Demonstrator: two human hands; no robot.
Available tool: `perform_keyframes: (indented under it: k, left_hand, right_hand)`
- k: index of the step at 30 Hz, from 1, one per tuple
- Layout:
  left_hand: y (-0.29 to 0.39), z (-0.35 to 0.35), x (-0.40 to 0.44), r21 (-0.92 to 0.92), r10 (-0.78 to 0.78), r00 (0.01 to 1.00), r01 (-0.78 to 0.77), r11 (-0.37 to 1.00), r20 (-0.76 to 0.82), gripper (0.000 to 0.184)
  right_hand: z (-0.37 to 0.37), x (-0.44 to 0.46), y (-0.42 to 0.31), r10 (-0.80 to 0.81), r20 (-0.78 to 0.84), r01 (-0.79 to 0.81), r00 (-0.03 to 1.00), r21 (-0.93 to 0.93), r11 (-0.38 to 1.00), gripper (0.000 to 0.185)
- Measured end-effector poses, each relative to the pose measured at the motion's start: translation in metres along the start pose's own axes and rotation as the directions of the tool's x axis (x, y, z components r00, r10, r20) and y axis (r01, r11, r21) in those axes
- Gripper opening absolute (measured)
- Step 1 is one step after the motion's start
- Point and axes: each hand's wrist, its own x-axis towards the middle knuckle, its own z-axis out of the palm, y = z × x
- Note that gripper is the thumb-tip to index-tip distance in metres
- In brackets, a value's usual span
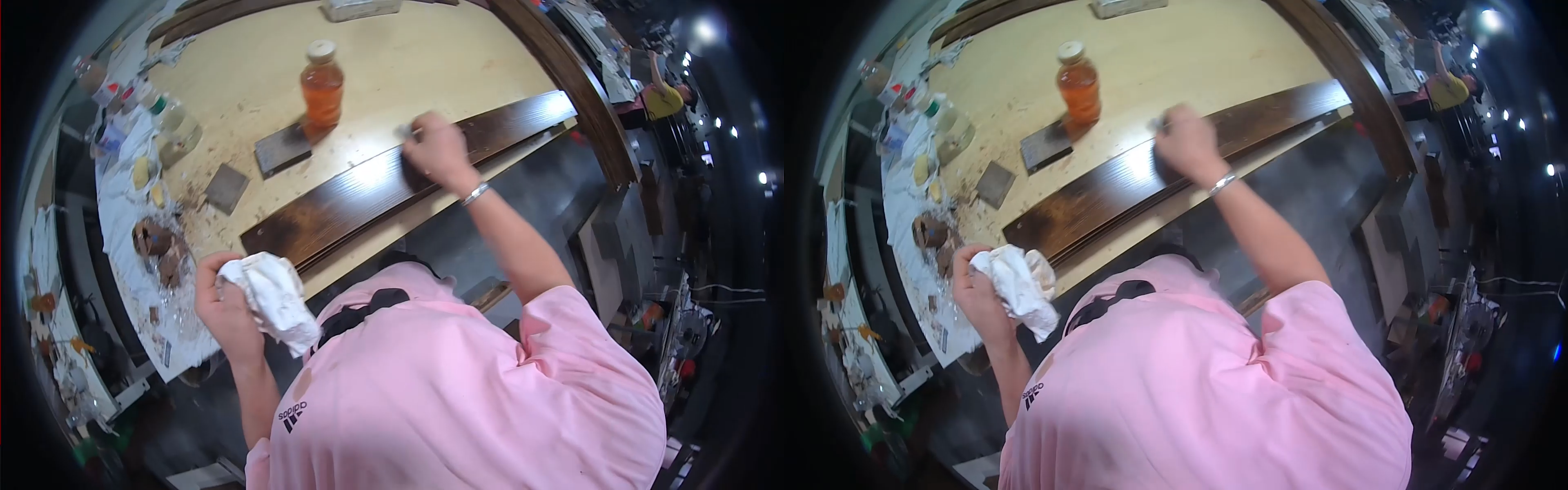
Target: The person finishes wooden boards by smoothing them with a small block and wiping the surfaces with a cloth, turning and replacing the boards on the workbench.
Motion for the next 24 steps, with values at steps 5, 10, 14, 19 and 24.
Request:
perform_keyframes:
  k: [5,10,14,19,24]
  left_hand:
    - [0.005,0.123,0.024,0.239,0.169,0.943,-0.241,0.941,0.288,0.021]
    - [-0.034,0.242,0.053,0.487,0.229,0.858,-0.458,0.744,0.459,0.025]
    - [-0.068,0.298,0.051,0.673,0.327,0.809,-0.588,0.449,0.489,0.032]
    - [-0.071,0.303,0.05,0.779,0.277,0.862,-0.503,0.374,0.424,0.033]
    - [-0.067,0.313,0.048,0.821,0.25,0.869,-0.489,0.294,0.428,0.032]
  right_hand:
    - [-0.01,0.014,0.037,-0.083,0.045,0.079,0.996,0.098,0.992,0.018]
    - [-0.054,0.067,0.172,-0.045,-0.071,0.045,0.996,0.004,0.999,0.019]
    - [-0.094,0.11,0.284,-0.031,-0.116,0.033,0.993,0.016,0.999,0.019]
    - [-0.136,0.156,0.408,-0.026,-0.174,0.024,0.984,-0.011,1.0,0.02]
    - [-0.173,0.202,0.507,0.037,-0.182,-0.064,0.983,-0.141,0.988,0.023]
